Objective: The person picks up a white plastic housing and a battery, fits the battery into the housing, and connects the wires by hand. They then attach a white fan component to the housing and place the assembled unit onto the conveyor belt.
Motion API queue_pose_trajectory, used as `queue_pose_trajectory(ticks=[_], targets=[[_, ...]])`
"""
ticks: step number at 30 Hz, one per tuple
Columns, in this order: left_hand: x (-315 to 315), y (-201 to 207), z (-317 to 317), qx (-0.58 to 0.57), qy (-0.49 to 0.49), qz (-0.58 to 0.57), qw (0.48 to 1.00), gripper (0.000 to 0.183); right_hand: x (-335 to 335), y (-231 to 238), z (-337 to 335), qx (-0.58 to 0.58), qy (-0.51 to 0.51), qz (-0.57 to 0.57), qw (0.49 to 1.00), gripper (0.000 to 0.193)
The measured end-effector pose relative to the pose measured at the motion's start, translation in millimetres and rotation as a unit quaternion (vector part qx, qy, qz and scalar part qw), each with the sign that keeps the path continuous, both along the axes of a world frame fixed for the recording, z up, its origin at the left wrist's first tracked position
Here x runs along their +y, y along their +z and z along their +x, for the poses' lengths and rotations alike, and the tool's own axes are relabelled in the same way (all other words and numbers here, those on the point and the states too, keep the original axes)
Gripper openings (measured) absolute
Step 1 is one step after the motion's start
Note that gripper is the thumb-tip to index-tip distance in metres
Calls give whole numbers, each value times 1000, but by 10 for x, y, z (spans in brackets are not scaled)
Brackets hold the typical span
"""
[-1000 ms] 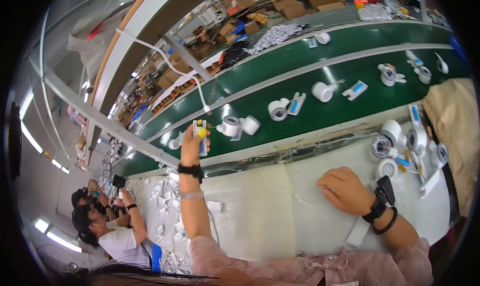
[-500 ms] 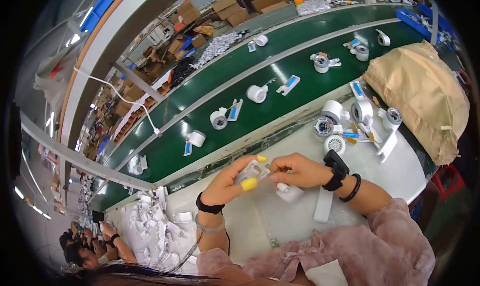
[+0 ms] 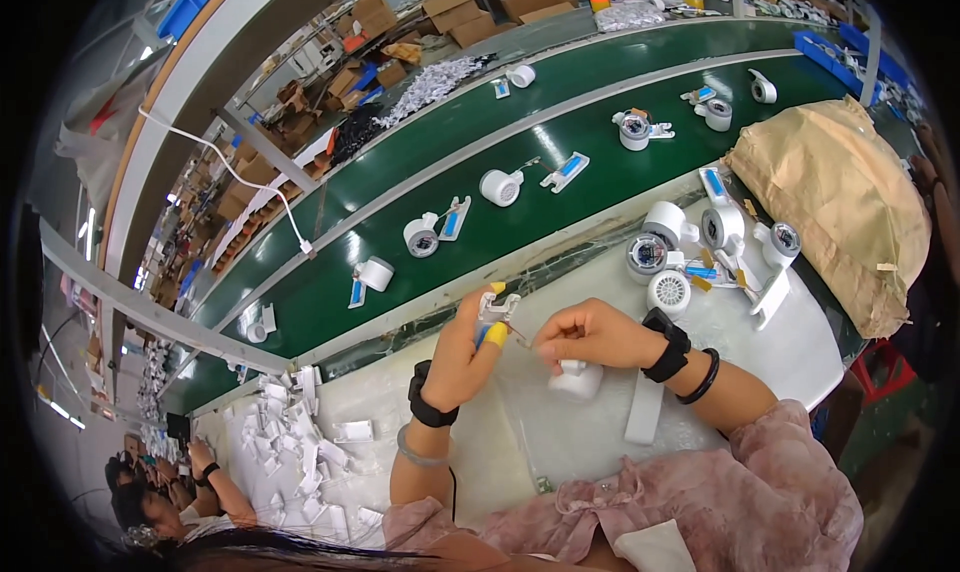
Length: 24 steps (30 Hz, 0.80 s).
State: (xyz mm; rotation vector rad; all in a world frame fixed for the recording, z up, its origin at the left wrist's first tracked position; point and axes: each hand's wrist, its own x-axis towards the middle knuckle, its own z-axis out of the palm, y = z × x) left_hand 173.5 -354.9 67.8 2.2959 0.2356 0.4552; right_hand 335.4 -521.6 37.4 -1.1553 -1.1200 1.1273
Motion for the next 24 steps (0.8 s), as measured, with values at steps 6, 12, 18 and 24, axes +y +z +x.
queue_pose_trajectory(ticks=[6, 12, 18, 24], targets=[[-70, 28, 27, 5, -41, -300, 953, 41, -60, 63, -65, -149, -89, 34, 984, 15], [-197, -171, 153, -37, 20, -346, 937, 36, -30, -15, -52, -386, -247, 163, 874, 15], [-293, -244, 198, -62, -4, -362, 930, 40, -5, -47, -27, -410, -301, 250, 824, 14], [-348, -270, 177, -36, -6, -393, 919, 38, 20, -120, -51, -419, -303, 283, 808, 18]])
